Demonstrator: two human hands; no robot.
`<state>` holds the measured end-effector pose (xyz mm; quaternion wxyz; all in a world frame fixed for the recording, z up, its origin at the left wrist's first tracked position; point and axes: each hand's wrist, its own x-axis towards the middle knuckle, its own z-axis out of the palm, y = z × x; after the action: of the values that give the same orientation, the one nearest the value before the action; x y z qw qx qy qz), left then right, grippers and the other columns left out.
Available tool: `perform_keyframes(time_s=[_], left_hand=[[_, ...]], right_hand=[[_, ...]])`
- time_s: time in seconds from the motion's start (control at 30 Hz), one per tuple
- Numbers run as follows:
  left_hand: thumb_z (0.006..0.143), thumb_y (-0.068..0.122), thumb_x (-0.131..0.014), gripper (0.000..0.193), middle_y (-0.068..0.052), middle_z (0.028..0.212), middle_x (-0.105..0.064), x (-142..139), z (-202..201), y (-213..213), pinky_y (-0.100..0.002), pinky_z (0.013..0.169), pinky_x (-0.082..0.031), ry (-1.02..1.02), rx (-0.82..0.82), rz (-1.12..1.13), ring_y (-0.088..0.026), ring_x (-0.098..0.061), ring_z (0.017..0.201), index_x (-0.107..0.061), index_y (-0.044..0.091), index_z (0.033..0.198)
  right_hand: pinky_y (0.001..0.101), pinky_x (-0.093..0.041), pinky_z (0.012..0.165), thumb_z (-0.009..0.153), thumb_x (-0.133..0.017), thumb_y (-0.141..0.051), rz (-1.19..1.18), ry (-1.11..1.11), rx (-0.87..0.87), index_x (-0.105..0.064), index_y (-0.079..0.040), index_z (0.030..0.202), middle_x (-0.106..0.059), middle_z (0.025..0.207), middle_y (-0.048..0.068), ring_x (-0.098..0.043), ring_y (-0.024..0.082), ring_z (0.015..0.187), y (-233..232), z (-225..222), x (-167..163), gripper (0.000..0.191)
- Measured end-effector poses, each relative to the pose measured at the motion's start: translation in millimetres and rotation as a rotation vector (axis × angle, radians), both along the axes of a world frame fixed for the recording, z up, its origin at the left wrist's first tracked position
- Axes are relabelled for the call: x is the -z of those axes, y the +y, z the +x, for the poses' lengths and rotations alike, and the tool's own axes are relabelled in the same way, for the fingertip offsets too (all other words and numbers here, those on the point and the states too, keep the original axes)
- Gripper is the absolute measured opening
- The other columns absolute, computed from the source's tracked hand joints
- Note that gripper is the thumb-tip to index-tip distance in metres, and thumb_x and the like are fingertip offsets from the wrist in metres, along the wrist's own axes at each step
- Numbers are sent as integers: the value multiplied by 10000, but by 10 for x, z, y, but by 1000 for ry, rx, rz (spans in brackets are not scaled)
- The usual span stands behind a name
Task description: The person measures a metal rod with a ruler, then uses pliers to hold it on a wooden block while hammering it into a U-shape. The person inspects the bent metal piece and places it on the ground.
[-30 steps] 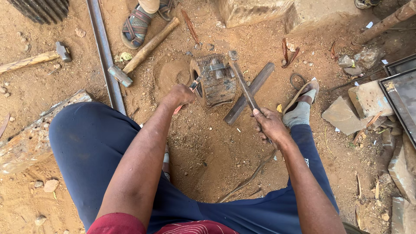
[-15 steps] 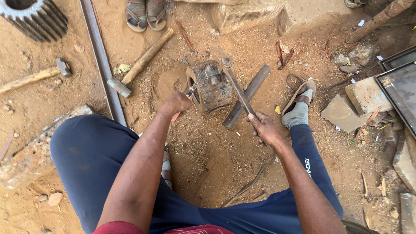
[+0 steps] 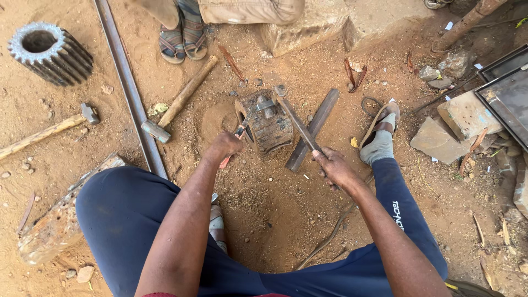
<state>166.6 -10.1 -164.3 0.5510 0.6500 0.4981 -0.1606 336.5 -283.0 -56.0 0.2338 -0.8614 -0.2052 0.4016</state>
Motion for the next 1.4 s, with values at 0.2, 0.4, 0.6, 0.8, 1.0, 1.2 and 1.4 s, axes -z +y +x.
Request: perform_keyframes(time_s=[0.2,0.4,0.6,0.8,1.0,1.2,1.4], left_hand=[[939,40,-605,211,-135,757,-685,-30,-7,7,-325,441,-545,-21,66,43,-164,-634,548,-653,-68,1114],[949,29,-566,198,-157,753,-685,7,-22,9,-333,411,-536,-22,69,48,-172,-631,507,-665,-91,1072],[938,42,-568,162,-148,758,-681,77,-29,37,-346,426,-530,-29,92,57,-184,-630,534,-661,-51,1034],[900,-8,-590,176,-165,795,-707,75,-16,50,-328,440,-554,-3,152,89,-167,-644,530,-694,-67,1029],[844,-46,-623,263,-137,876,-695,15,-14,41,-326,537,-585,65,204,125,-160,-669,651,-682,-24,1099],[972,95,-539,270,-104,817,-635,-6,-1,-14,-313,505,-494,-17,90,53,-156,-551,629,-656,-25,1184],[955,81,-590,254,-74,870,-626,-210,-52,76,-292,589,-513,111,156,75,-139,-571,697,-655,7,1189]], right_hand=[[267,-445,343,1008,-482,-479,13,-19,10,-544,-179,1377,-484,615,-24,-421,79,402,3,-6,13,479],[261,-464,348,1029,-488,-496,-1,-26,-15,-583,-107,1373,-494,630,-23,-443,76,405,4,-14,1,528],[274,-475,348,1001,-497,-509,-14,-56,1,-490,-164,1455,-487,616,-14,-447,84,400,10,-11,27,570],[266,-460,338,1018,-494,-477,27,-26,-11,-574,-142,1361,-503,616,-19,-426,81,398,-5,23,88,487],[257,-446,337,1028,-473,-424,49,-18,-36,-582,-157,1302,-503,628,-18,-448,78,422,-6,-33,15,398],[248,-422,334,1072,-465,-418,103,63,151,-596,-97,1232,-501,643,-29,-418,76,423,40,-223,-91,381],[238,-369,308,1052,-481,-353,158,59,163,-617,-130,1241,-491,610,-35,-384,76,397,-21,-92,-126,322]])
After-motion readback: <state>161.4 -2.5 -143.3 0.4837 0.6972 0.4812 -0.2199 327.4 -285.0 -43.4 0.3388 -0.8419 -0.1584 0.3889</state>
